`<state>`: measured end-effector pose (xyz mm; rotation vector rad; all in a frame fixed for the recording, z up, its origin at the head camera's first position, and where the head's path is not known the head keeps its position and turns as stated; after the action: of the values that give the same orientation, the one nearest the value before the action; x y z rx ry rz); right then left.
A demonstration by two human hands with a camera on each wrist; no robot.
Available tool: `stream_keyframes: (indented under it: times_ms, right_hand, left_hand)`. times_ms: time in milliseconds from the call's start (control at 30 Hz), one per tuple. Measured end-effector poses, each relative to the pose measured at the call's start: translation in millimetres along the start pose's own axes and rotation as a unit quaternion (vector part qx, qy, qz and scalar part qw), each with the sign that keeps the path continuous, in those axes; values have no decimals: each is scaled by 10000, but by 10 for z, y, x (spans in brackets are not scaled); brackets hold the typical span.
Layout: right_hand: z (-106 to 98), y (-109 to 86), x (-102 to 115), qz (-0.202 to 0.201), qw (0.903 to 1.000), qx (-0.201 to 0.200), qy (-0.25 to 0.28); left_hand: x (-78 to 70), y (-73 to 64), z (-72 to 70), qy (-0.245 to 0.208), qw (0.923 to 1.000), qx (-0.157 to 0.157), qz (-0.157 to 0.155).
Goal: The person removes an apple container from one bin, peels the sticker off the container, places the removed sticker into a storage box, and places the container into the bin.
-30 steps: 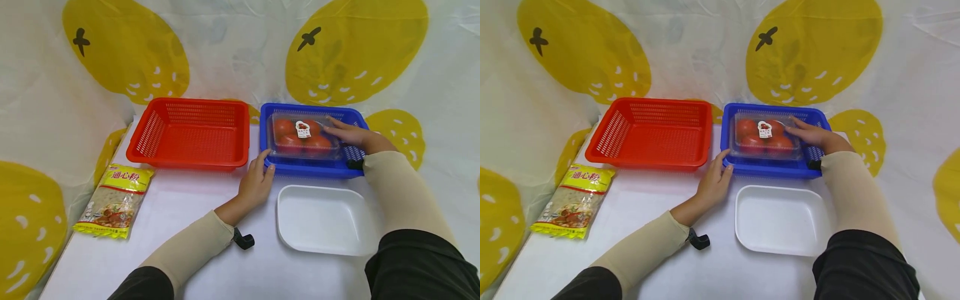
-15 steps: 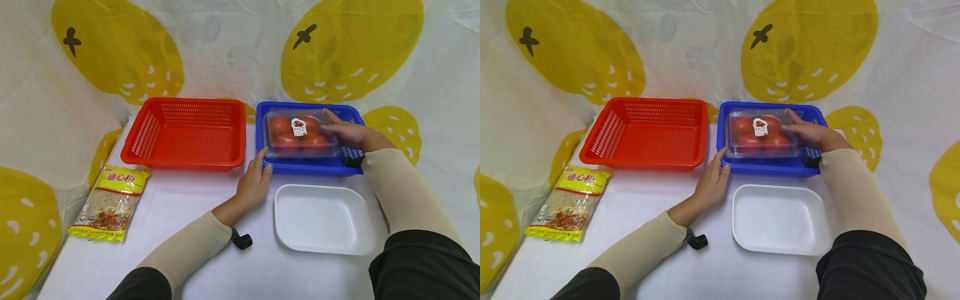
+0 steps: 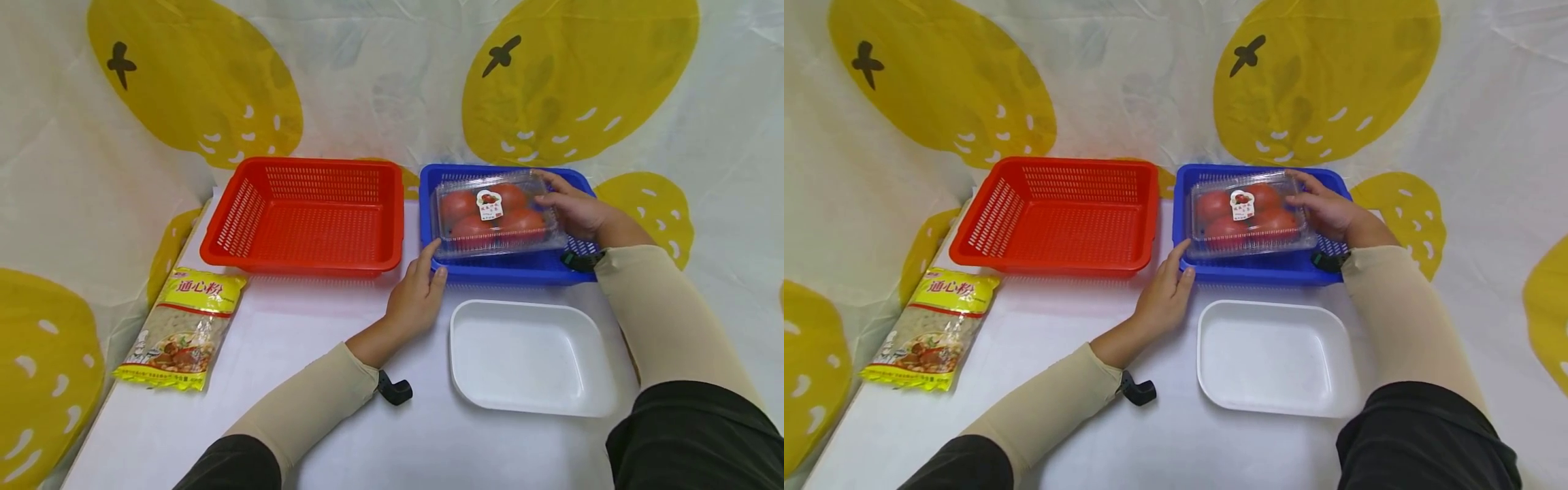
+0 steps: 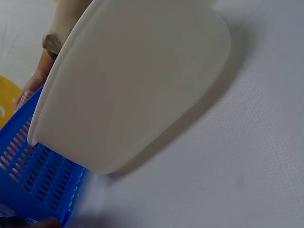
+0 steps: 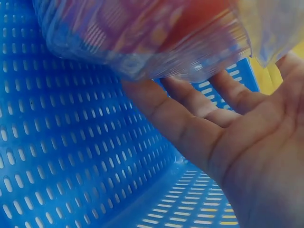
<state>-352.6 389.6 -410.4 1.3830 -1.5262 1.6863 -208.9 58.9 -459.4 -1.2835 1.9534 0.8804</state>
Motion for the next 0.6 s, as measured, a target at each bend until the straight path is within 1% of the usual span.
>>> stream_keyframes:
  times_ms: [100, 200, 400, 500, 600]
  right_hand:
    - [-13, -6, 29, -36, 10000, -65, 43]
    - [-19, -36, 55, -188, 9996, -96, 209]
    - [-28, -123, 101, -612, 9941, -141, 881]
    - [-53, -192, 133, -762, 9919, -243, 990]
    - [-94, -283, 170, -800, 9913, -371, 977]
  left_hand:
    - [3, 5, -15, 9, 10000, -31, 12]
    - [4, 2, -13, 0, 10000, -22, -1]
    - [-8, 1, -17, 3, 10000, 27, -78]
    - [-25, 0, -28, 44, 10000, 29, -70]
    - [-32, -3, -36, 65, 9999, 41, -92]
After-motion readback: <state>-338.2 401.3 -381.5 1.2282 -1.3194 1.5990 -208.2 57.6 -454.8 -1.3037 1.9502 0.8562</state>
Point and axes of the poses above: each hand's wrist, its own y-axis towards the middle knuckle, its own z-axis out of the palm, x = y × z, the point moved 5 cm from there along y, towards the middle knuckle, and after that the axes turned 6 degrees about z, right-handed, at the moved point
